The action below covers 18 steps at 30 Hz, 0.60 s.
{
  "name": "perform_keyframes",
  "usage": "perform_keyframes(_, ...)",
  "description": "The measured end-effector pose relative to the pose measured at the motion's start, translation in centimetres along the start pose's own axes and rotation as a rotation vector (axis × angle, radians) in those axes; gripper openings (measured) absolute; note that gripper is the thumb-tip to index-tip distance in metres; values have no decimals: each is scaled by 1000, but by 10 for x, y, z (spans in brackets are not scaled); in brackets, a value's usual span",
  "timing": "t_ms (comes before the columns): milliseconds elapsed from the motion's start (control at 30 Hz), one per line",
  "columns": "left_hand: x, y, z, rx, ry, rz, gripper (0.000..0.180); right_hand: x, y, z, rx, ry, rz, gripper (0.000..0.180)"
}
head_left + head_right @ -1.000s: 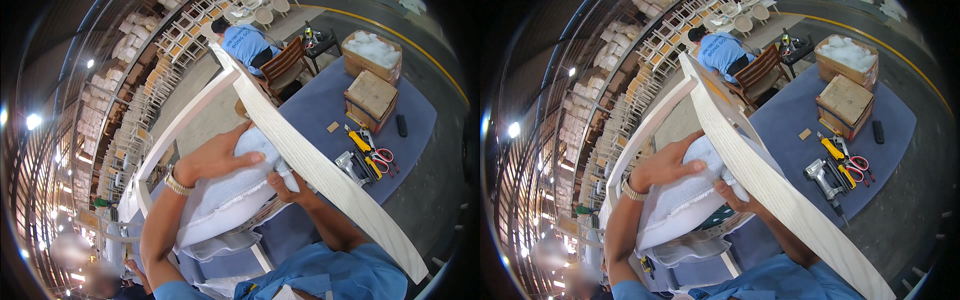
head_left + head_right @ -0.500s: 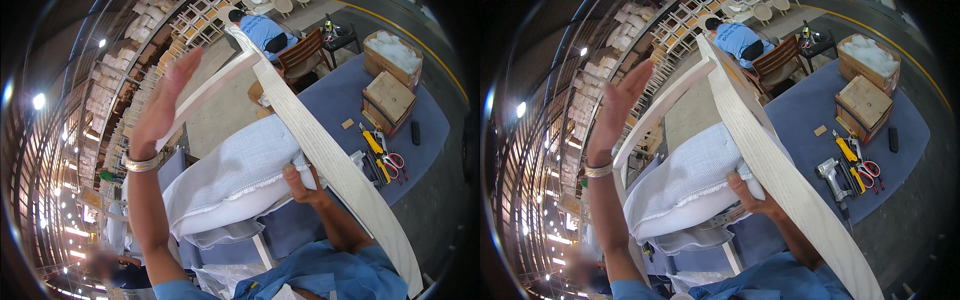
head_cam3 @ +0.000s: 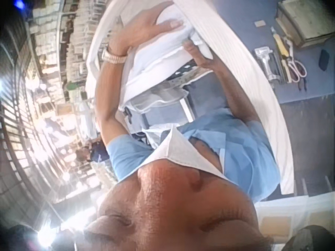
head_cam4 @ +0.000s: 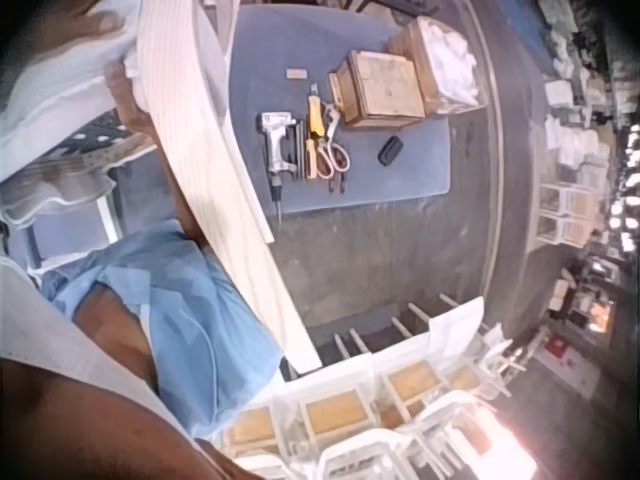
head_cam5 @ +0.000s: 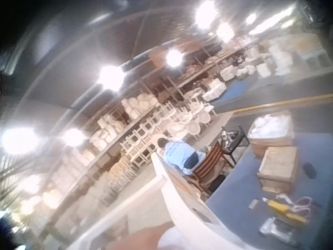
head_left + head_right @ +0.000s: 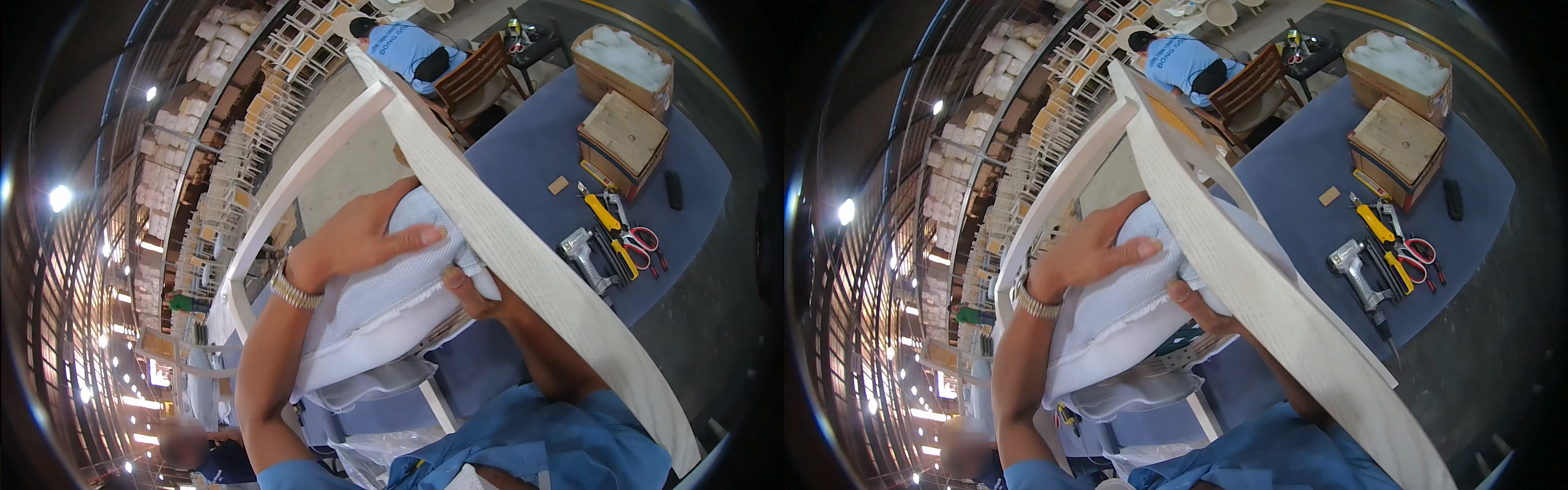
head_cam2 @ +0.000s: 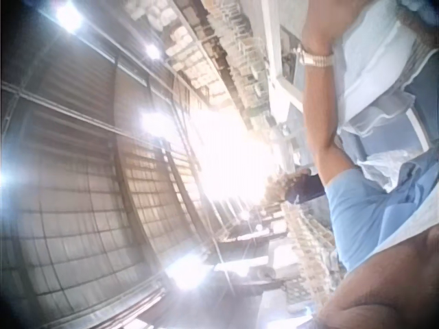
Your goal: The person is upholstering a white wooden chair. They pull a light blue fabric over the seat cushion, smooth it, and secure it to the underside of the chair frame using a pneumatic staple gun. They also use a utility knife to trim excess fabric.
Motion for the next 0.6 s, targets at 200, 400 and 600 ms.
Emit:
perform_keyframes(200,-26,10,2,168,170,62,106,4,-17,-1,-203,10,-145,72)
perform_keyframes(400,-37,23,10,358,257,-9,105,12,-17,-2,49,11,18,58)
perform_keyframes(600,-39,8,23,392,327,9,99,-65,47,-74,159,-602,773,37)
Point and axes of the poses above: each hand's wrist, its own x-axis towards the middle knuckle, its own z-axis out of the palm, y = z × x, the point moved 5 cm from there along x, towards the middle knuckle, and after that the axes turned 9 degrees about y, right-handed, at the moved point
